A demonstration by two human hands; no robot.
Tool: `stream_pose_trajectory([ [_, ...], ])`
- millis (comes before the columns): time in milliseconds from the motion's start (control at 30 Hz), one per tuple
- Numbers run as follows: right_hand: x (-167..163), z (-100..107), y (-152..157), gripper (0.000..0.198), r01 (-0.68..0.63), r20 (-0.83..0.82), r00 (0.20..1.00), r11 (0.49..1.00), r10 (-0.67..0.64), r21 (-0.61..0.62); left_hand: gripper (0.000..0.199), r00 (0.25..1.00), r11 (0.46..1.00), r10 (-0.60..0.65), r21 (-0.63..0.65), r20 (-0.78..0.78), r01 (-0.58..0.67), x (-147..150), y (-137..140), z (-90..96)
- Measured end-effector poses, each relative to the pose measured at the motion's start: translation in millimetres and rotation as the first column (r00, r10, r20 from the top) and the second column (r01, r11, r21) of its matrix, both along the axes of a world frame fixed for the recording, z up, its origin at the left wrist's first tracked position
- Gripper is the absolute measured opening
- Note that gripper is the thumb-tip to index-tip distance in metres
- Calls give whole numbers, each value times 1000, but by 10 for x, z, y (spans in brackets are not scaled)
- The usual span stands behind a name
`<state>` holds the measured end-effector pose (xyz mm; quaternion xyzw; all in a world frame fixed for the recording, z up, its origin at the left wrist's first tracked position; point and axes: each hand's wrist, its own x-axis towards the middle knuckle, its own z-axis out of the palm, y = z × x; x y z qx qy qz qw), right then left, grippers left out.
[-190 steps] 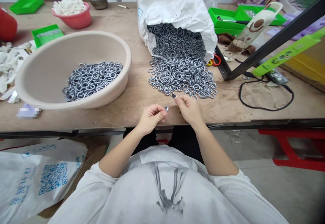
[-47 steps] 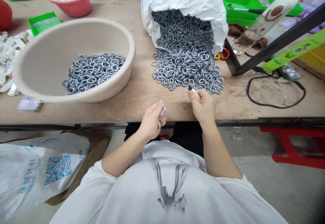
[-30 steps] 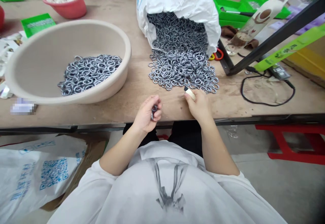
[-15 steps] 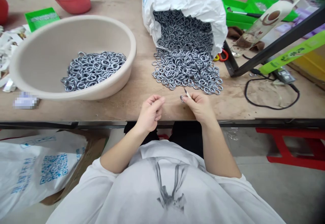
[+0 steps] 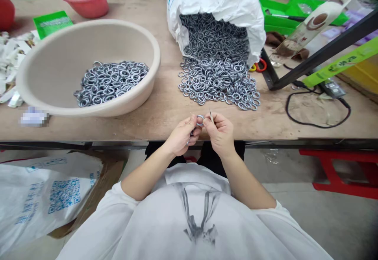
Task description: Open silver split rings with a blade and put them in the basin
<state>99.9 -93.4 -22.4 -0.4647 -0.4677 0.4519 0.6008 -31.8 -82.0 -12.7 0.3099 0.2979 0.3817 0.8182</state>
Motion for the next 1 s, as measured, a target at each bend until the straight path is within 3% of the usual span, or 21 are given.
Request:
stream_pose_trajectory([
  [200, 6, -27, -14, 20, 26, 232, 972, 998, -40, 61, 46, 985, 986, -158, -45, 73, 162, -123, 61, 6],
  [333, 20, -27, -15, 11, 17, 261, 965, 996, -38, 82, 42, 978, 978, -198, -48, 68, 202, -158, 45, 25],
  [567, 23, -69, -47, 27, -119, 131, 985, 992, 112, 46, 50, 1000, 999, -4, 44, 5, 4, -37, -35, 11],
  [767, -26, -59, -5, 37, -83, 180, 981, 995, 73, 50, 56, 991, 991, 131, 24, -9, -131, 52, -97, -8],
  [867, 35, -4, 4, 44, -47, 319, 948, 991, 5, 126, 58, 975, 975, 220, 21, -14, -220, 58, -99, 20],
  [1000, 127, 106, -48, 44, -158, 630, 775, 947, -56, 279, 59, 964, 963, 267, 27, -10, -266, 50, -76, 51],
])
